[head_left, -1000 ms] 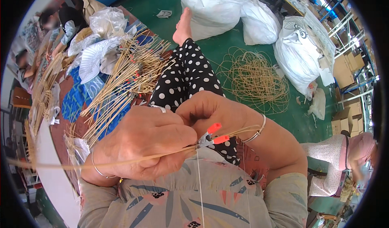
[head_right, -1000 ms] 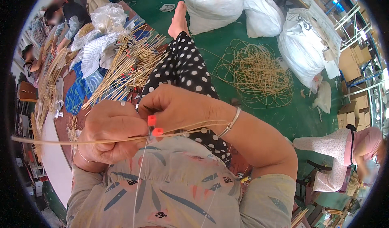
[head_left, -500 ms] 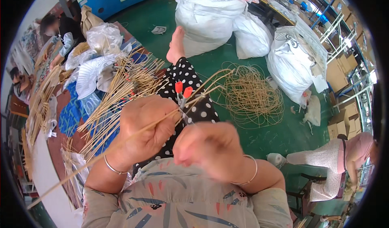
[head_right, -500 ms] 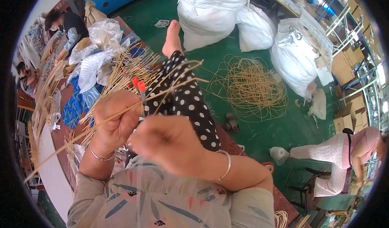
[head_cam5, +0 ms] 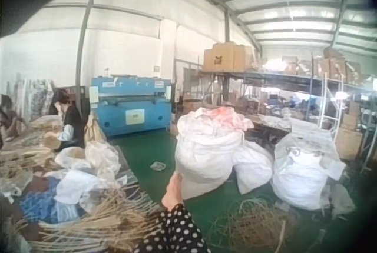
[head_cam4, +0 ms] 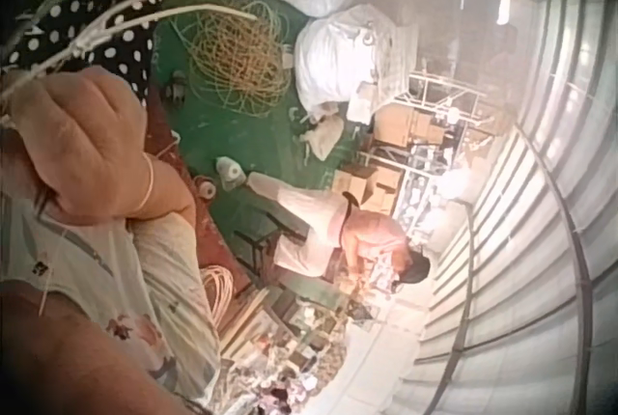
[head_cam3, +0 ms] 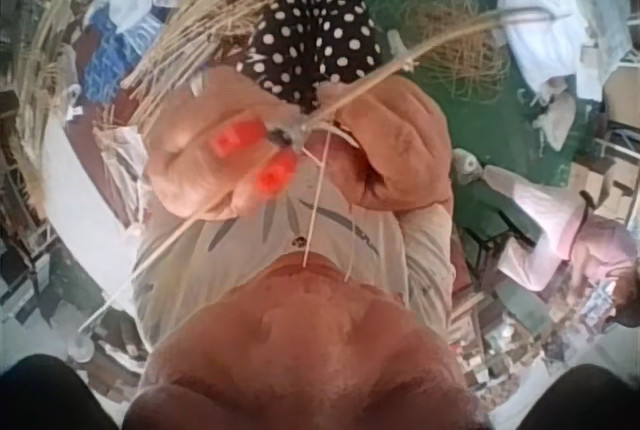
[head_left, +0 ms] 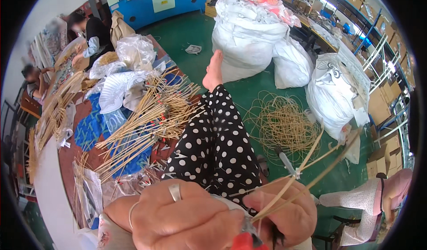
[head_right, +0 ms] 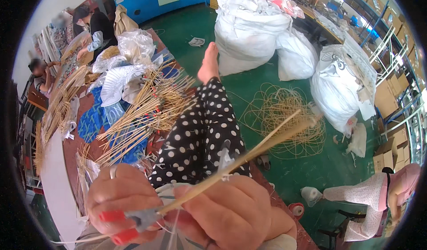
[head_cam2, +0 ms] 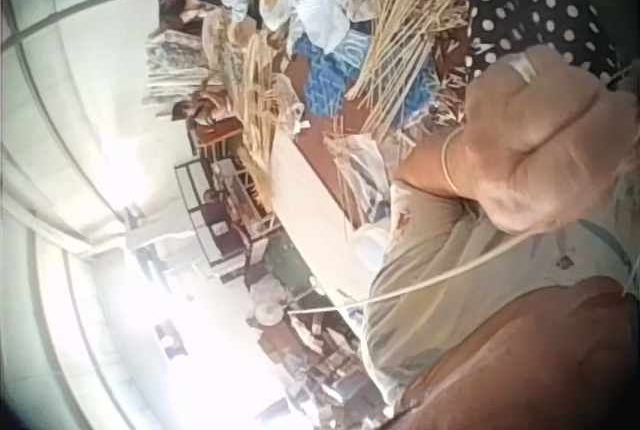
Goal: The person sits on the floor and weaves thin bamboo strips together using a red-handled tool to secure the structure. They repeatedly wrap a thin string around the bamboo frame and pull it tight to bind the pieces.
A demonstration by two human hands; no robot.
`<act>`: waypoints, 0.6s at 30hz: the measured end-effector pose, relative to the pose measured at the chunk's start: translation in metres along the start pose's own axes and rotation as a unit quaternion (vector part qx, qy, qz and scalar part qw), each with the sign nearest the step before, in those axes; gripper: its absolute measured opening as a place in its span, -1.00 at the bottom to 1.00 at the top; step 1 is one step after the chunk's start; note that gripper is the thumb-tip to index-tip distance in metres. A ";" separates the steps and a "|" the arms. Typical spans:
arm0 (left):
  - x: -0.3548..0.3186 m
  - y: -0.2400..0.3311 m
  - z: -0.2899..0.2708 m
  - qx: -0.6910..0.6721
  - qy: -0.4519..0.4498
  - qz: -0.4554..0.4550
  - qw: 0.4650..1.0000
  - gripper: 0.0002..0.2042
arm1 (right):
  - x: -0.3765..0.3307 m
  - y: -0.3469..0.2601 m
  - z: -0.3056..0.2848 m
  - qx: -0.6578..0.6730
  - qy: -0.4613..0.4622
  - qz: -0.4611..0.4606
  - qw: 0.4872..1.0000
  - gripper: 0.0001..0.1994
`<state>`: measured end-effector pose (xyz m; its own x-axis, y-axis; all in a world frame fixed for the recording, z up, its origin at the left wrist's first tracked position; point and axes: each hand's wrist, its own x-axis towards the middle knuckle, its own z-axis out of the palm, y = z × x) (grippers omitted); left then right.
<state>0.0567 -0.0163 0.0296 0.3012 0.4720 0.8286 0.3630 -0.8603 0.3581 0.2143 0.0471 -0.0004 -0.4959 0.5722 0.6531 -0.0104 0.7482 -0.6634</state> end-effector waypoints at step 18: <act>-0.020 -0.063 0.029 0.127 0.087 -0.038 0.987 -0.89 | -0.008 -0.005 -0.003 0.071 -0.168 0.021 0.983 -0.89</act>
<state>0.0531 0.0335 -0.0219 0.1161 0.4731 0.8733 0.5942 -0.7377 0.3206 0.2208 0.0397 -0.0008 -0.7565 0.4412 0.4828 -0.0931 0.6580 -0.7472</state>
